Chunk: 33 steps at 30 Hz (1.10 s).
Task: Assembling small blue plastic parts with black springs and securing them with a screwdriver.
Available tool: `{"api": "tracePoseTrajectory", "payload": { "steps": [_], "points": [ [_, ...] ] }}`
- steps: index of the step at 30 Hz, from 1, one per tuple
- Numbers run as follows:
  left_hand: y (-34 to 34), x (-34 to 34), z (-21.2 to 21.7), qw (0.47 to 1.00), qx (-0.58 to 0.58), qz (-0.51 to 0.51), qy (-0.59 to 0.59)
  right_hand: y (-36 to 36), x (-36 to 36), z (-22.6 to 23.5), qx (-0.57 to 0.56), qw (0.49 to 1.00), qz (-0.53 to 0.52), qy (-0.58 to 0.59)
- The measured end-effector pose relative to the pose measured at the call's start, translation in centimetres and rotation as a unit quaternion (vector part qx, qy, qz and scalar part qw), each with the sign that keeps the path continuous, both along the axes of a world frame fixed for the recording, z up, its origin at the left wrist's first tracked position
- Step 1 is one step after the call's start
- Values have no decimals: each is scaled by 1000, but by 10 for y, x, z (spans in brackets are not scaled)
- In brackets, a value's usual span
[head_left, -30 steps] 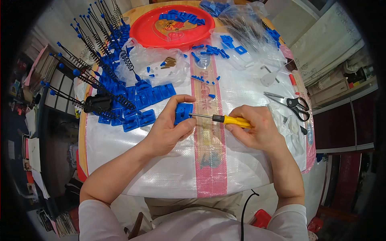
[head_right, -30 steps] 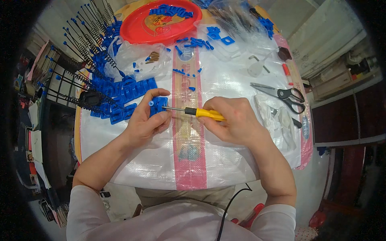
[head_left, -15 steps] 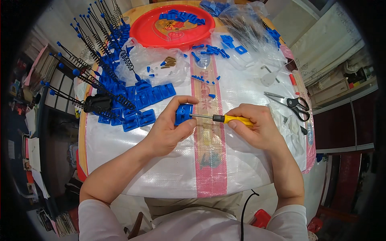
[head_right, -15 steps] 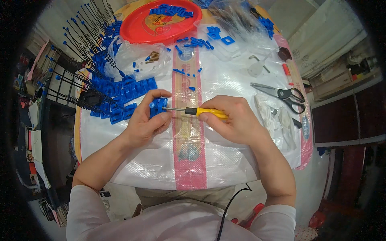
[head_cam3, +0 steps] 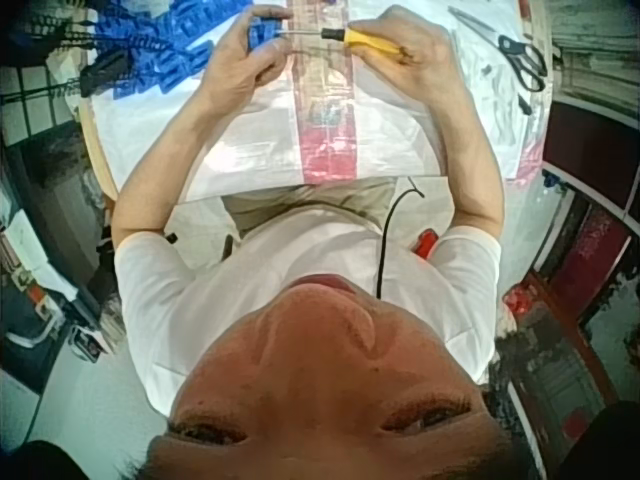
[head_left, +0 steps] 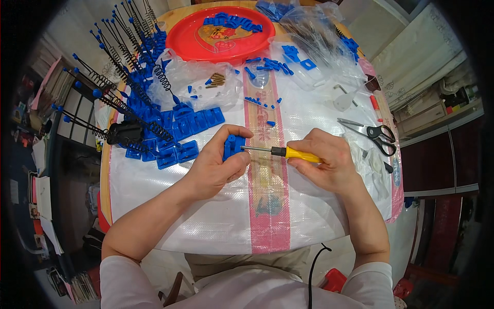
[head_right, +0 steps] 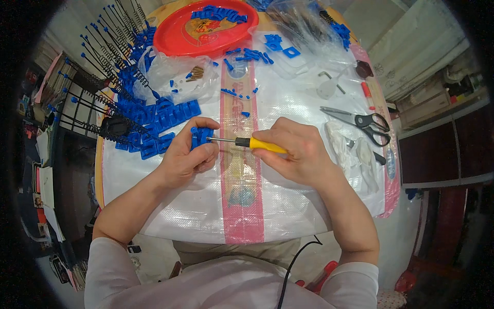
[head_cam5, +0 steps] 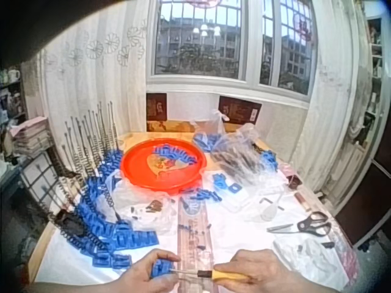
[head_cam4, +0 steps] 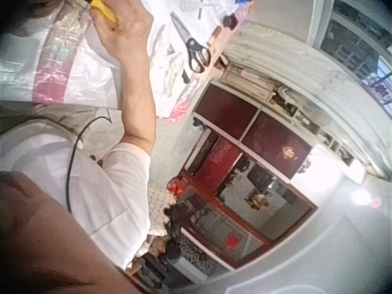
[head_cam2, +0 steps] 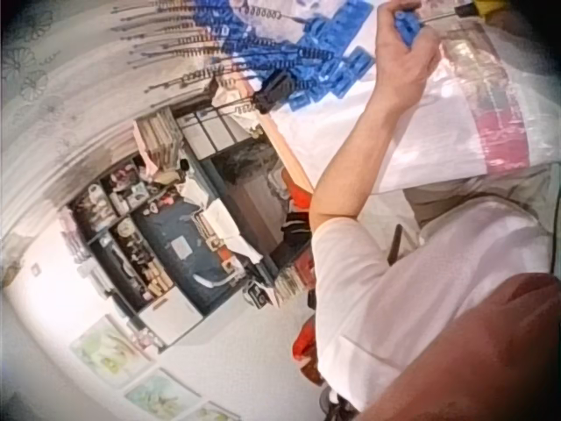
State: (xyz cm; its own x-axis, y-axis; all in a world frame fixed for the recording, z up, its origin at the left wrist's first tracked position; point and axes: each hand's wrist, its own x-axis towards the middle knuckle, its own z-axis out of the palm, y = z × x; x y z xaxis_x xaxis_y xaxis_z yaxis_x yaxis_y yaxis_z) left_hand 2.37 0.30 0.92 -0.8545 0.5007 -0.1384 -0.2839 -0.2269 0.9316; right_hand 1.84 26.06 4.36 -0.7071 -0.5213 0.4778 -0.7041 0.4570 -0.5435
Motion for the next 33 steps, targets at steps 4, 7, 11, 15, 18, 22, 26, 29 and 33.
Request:
{"api": "tracePoseTrajectory", "payload": {
  "steps": [4,7,11,15,18,22,26,29,33],
  "points": [
    [1,0,5,1000,-14,-3,-8,1,-1,-1,-7,1000,0,-10],
    [2,1,4,1000,-22,1,0,1,-1,-2,-11,1000,-4,-16],
    [-1,1,1,1000,3,-7,-5,1,-1,-6,-8,999,-15,-30],
    [0,1,0,1000,2,-7,6,2,-2,-8,-4,1000,-11,-20],
    [-1,1,0,1000,6,-7,8,1,-1,-6,3,1000,-14,-26],
    [0,1,0,1000,15,0,0,0,0,-6,12,999,-21,-35],
    [0,-1,2,1000,5,-8,-8,0,2,-7,-10,998,-30,-55],
    [-1,-2,0,1000,8,-13,0,0,3,-6,-11,997,-32,-65],
    [-2,-2,-4,1000,22,-17,1,1,3,-4,7,998,-29,-62]
  ]
}}
